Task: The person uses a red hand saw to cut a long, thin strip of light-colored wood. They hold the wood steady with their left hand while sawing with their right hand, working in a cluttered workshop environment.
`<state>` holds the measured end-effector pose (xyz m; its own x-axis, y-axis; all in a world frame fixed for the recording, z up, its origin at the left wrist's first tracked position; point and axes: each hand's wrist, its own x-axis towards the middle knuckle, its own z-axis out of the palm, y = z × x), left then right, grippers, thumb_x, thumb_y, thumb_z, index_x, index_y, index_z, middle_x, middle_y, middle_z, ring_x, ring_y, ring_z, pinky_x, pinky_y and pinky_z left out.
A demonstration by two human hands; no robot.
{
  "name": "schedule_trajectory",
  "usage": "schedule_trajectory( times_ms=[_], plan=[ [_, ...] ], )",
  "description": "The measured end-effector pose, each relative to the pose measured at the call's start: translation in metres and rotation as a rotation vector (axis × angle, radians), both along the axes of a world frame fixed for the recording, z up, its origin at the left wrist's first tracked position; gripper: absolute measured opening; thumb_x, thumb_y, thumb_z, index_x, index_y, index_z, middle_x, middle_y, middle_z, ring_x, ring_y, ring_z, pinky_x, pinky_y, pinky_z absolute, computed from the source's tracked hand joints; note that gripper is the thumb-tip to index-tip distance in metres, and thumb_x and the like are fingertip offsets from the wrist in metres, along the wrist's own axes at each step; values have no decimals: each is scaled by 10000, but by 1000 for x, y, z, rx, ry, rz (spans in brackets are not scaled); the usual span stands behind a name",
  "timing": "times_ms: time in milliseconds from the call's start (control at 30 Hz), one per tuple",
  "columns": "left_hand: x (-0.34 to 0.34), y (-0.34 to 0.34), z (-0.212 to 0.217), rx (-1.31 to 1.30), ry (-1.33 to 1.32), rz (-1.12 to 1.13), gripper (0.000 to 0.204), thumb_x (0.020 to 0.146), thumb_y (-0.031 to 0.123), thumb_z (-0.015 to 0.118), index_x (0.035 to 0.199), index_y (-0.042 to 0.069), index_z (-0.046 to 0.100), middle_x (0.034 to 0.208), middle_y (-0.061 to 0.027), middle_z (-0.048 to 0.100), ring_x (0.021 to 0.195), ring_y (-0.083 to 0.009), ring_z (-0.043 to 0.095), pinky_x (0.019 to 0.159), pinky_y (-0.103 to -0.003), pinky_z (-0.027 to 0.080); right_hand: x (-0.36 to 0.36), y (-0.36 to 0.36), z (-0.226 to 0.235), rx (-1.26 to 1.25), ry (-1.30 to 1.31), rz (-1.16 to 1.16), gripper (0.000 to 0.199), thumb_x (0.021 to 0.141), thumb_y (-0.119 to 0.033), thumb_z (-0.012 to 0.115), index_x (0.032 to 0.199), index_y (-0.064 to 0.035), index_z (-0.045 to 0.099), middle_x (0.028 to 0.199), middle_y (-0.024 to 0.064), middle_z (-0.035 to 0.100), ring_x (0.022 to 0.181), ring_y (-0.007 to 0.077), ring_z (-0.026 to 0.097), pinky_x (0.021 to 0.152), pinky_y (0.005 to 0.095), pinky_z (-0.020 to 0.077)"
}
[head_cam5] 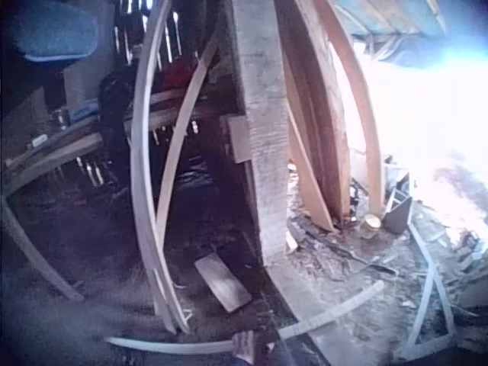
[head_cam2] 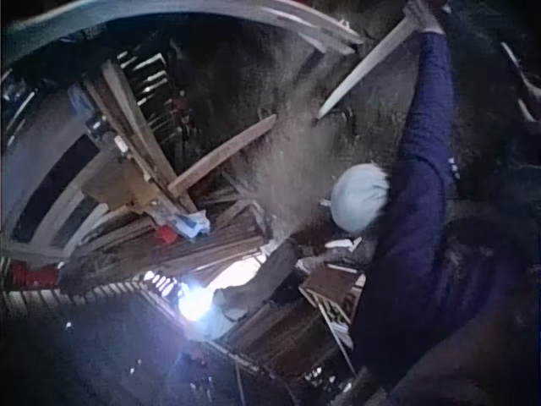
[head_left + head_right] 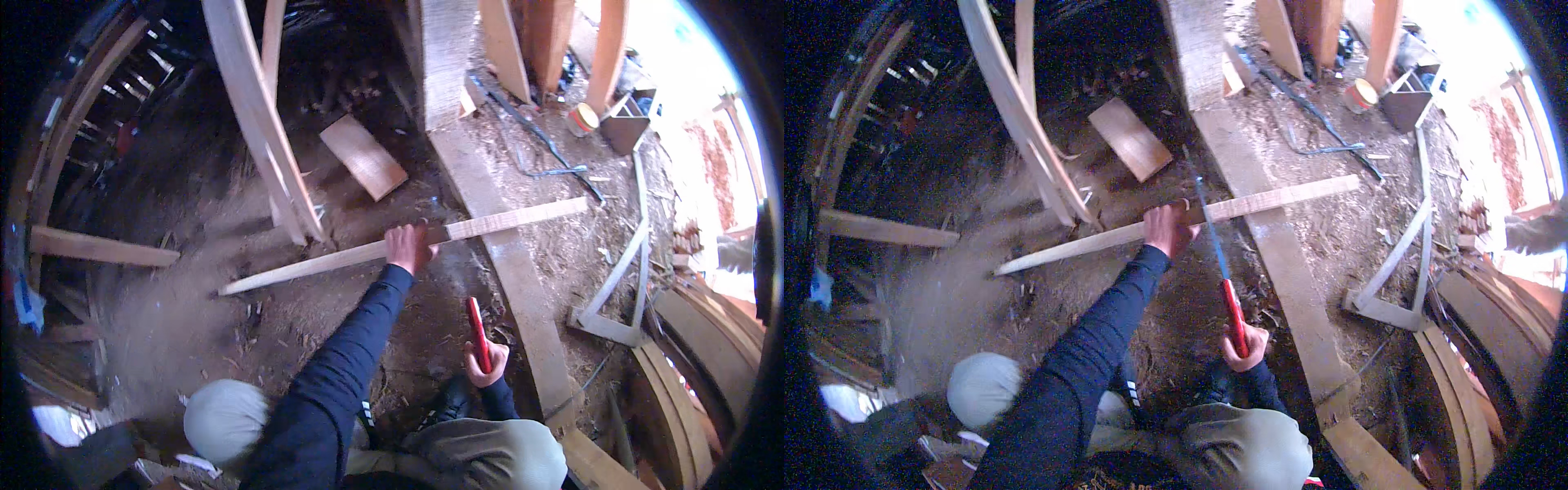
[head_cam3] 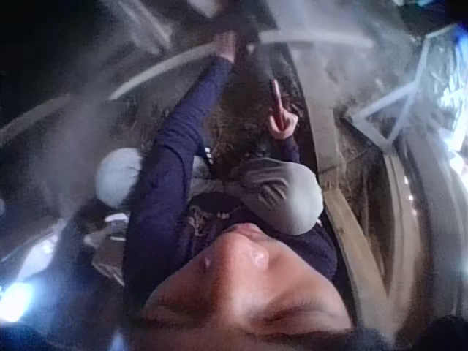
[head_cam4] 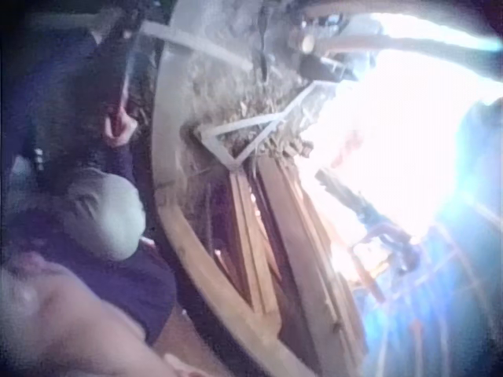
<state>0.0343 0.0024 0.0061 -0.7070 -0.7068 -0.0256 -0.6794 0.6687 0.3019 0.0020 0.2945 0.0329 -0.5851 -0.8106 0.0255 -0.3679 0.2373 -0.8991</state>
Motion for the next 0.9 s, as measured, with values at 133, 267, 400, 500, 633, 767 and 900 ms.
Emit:
schedule_trajectory(
  times_ms=[133, 267, 400, 500, 633, 767, 900],
  plan=[
    [5, -2, -21, -53, -2, -18, 334, 709, 453, 679, 861, 156, 669, 717, -118, 673, 659, -319, 672, 598, -479, 525, 14, -3, -5, -156, 60, -92, 81, 629, -105, 640, 696, -63, 626, 519, 67, 515, 441, 185, 536, 497, 297, 449],
    [3, 6, -31, -95, -21, 26, 263, 709, 407, 674, 785, 155, 662, 692, -99, 668, 641, -307, 670, 573, -465, 521, -11, 5, 2, -61, 15, 23, 72, 631, -110, 622, 677, -55, 624, 502, 69, 495, 422, 160, 510, 466, 289, 418],
    [-3, -2, -27, -16, -21, 34, 263, 705, 412, 673, 765, 158, 645, 694, -100, 668, 655, -307, 673, 609, -465, 529, -14, -24, 0, -49, -55, -24, 78, 643, -78, 640, 697, -53, 591, 516, 42, 480, 431, 145, 465, 471, 275, 387],
    [4, -3, -36, -44, -74, 29, 276, 704, 419, 674, 779, 156, 637, 675, -109, 663, 643, -318, 670, 610, -463, 532, -4, -20, -8, -84, -61, 7, 85, 636, -66, 642, 699, -57, 585, 523, 58, 483, 431, 182, 480, 469, 296, 399],
    [-4, -4, -34, -120, -63, 35, 291, 712, 429, 664, 797, 154, 622, 667, -120, 657, 653, -339, 669, 607, -462, 531, -2, 16, 6, -11, -14, 32, 82, 602, -80, 641, 672, -66, 599, 542, 77, 526, 449, 218, 537, 492, 308, 440],
    [-2, -4, -34, -169, 0, 38, 306, 731, 450, 656, 787, 152, 614, 650, -134, 650, 639, -348, 664, 595, -485, 524, -20, -26, 9, -135, -52, -58, 160, 680, -91, 616, 584, -61, 492, 467, 39, 411, 392, 134, 429, 422, 291, 339],
    [2, -5, -39, -53, -63, 0, 307, 722, 446, 664, 807, 154, 631, 695, -146, 660, 653, -347, 667, 593, -505, 522, -15, -11, -5, -38, -151, 18, 68, 675, -94, 646, 710, -59, 598, 516, 57, 472, 432, 142, 478, 472, 290, 402]
  ],
)
